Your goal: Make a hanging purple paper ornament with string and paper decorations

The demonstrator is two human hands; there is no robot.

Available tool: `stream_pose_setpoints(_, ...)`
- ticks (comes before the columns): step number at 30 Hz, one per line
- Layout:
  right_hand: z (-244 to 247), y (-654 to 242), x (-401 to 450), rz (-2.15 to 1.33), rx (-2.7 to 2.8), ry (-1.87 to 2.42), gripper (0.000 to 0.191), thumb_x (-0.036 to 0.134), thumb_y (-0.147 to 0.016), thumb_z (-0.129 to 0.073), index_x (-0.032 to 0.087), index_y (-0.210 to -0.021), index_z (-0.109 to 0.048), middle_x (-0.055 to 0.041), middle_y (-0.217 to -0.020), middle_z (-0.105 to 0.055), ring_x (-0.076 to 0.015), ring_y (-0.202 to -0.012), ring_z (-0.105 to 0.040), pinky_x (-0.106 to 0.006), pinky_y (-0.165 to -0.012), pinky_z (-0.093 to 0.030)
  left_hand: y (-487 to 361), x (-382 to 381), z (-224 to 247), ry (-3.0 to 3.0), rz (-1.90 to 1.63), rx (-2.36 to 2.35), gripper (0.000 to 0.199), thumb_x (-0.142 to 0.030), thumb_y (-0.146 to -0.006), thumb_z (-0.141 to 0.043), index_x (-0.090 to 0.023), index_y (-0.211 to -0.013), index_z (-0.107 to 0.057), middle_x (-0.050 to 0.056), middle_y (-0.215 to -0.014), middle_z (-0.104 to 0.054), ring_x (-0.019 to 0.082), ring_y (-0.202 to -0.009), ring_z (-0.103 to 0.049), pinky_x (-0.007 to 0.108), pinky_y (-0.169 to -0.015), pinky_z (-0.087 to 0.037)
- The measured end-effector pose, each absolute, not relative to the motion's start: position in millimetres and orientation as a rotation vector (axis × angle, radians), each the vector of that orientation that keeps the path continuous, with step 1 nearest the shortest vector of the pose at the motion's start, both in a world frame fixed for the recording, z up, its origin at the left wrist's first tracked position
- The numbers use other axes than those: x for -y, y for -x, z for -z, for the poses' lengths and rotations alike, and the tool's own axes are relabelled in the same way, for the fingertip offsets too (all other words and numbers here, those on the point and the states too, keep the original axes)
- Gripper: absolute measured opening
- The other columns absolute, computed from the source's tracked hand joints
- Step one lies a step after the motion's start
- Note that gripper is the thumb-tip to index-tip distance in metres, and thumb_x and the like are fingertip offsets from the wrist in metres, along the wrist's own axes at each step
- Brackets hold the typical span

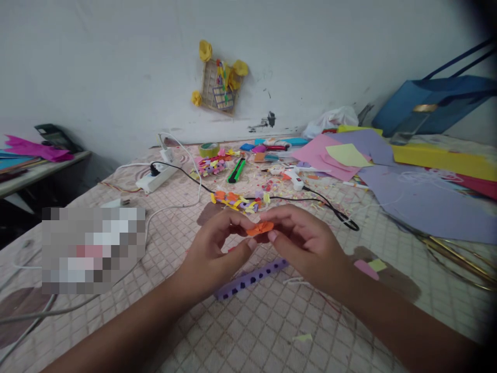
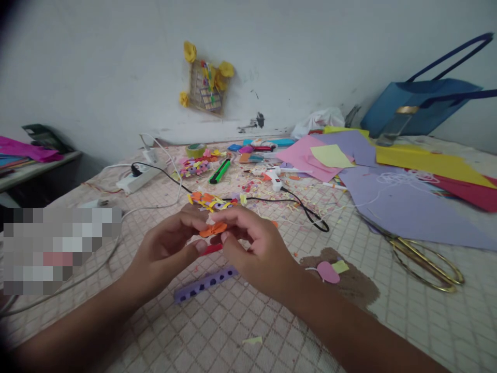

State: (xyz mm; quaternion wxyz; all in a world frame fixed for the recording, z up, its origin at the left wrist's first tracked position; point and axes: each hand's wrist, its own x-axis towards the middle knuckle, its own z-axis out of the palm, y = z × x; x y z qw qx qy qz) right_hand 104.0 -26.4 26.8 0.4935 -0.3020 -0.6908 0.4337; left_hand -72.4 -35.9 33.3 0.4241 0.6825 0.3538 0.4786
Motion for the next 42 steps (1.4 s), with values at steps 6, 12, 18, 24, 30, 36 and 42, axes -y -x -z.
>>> stream_pose_setpoints(6, -32.8, -102.4, 29.3, -1.082, 1.693, 0.689, 0.023, 0.003, -0.077, -0.054, 0.022, -0.09, -0.056, 0.0014, -0.086, -0.066, -0.0092, -0.08, -0.066, -0.02, -0.069, -0.053, 71.9, 37.1, -35.5, -1.742, -1.243, -0.93, 0.007, -0.021, -0.079, -0.062, -0.018, -0.084, -0.058, 0.004, -0.085, -0.057, 0.017, -0.082, -0.054, 0.035, -0.075, -0.046)
stream_pose_setpoints(12, -36.4, -103.3, 31.1, -1.075, 1.717, 0.702, 0.014, 0.007, -0.077, -0.058, 0.02, -0.082, -0.058, -0.0006, -0.083, -0.068, -0.0113, -0.075, -0.067, -0.023, -0.065, -0.054, 72.7, 37.7, -36.1, -1.811, -1.256, -0.963, 0.002, -0.02, -0.082, -0.059, -0.019, -0.082, -0.057, 0.004, -0.082, -0.056, 0.017, -0.08, -0.053, 0.033, -0.072, -0.046)
stream_pose_setpoints(18, -32.0, -103.4, 30.0, -1.037, 1.744, 0.772, 0.01, 0.013, -0.082, -0.057, 0.021, -0.085, -0.061, 0.0006, -0.079, -0.068, -0.0098, -0.067, -0.063, -0.019, -0.055, -0.049, 72.5, 38.7, -36.2, -1.901, -1.259, -0.856, 0.009, -0.013, -0.085, -0.052, -0.021, -0.083, -0.054, 0.001, -0.081, -0.055, 0.014, -0.077, -0.052, 0.03, -0.07, -0.044)
stream_pose_setpoints(24, -32.7, -104.6, 30.1, -0.969, 1.732, 0.806, 0.015, 0.01, -0.081, -0.055, 0.021, -0.087, -0.063, 0.0008, -0.081, -0.069, -0.0087, -0.067, -0.063, -0.018, -0.056, -0.048, 71.4, 40.1, -41.7, -1.96, -1.196, -0.907, 0.01, -0.011, -0.082, -0.053, -0.018, -0.087, -0.058, 0.004, -0.083, -0.058, 0.016, -0.079, -0.054, 0.033, -0.073, -0.045)
stream_pose_setpoints(30, -32.3, -104.9, 29.6, -0.973, 1.718, 0.814, 0.016, 0.011, -0.082, -0.055, 0.022, -0.09, -0.064, -0.0009, -0.084, -0.07, -0.0111, -0.071, -0.067, -0.02, -0.058, -0.052, 70.2, 40.9, -41.3, -1.911, -1.181, -0.96, 0.009, -0.017, -0.081, -0.056, -0.018, -0.09, -0.059, 0.006, -0.087, -0.062, 0.018, -0.082, -0.058, 0.035, -0.076, -0.048)
stream_pose_setpoints(36, -30.0, -104.5, 27.9, -1.145, 1.661, 0.73, 0.025, 0.012, -0.085, -0.053, 0.024, -0.106, -0.059, -0.0024, -0.094, -0.07, -0.0135, -0.08, -0.07, -0.026, -0.07, -0.057, 71.5, 40.6, -39.9, -1.931, -1.214, -0.989, 0.013, -0.013, -0.082, -0.053, -0.019, -0.091, -0.061, 0.006, -0.089, -0.065, 0.019, -0.087, -0.06, 0.035, -0.077, -0.048)
stream_pose_setpoints(42, -29.0, -104.8, 28.7, -1.045, 1.696, 0.79, 0.023, 0.015, -0.084, -0.055, 0.024, -0.105, -0.059, -0.0014, -0.086, -0.067, -0.0124, -0.073, -0.068, -0.024, -0.063, -0.056, 72.0, 42.1, -39.0, -1.911, -1.223, -0.984, 0.011, -0.018, -0.081, -0.058, -0.019, -0.092, -0.06, 0.005, -0.089, -0.064, 0.019, -0.085, -0.06, 0.035, -0.078, -0.049)
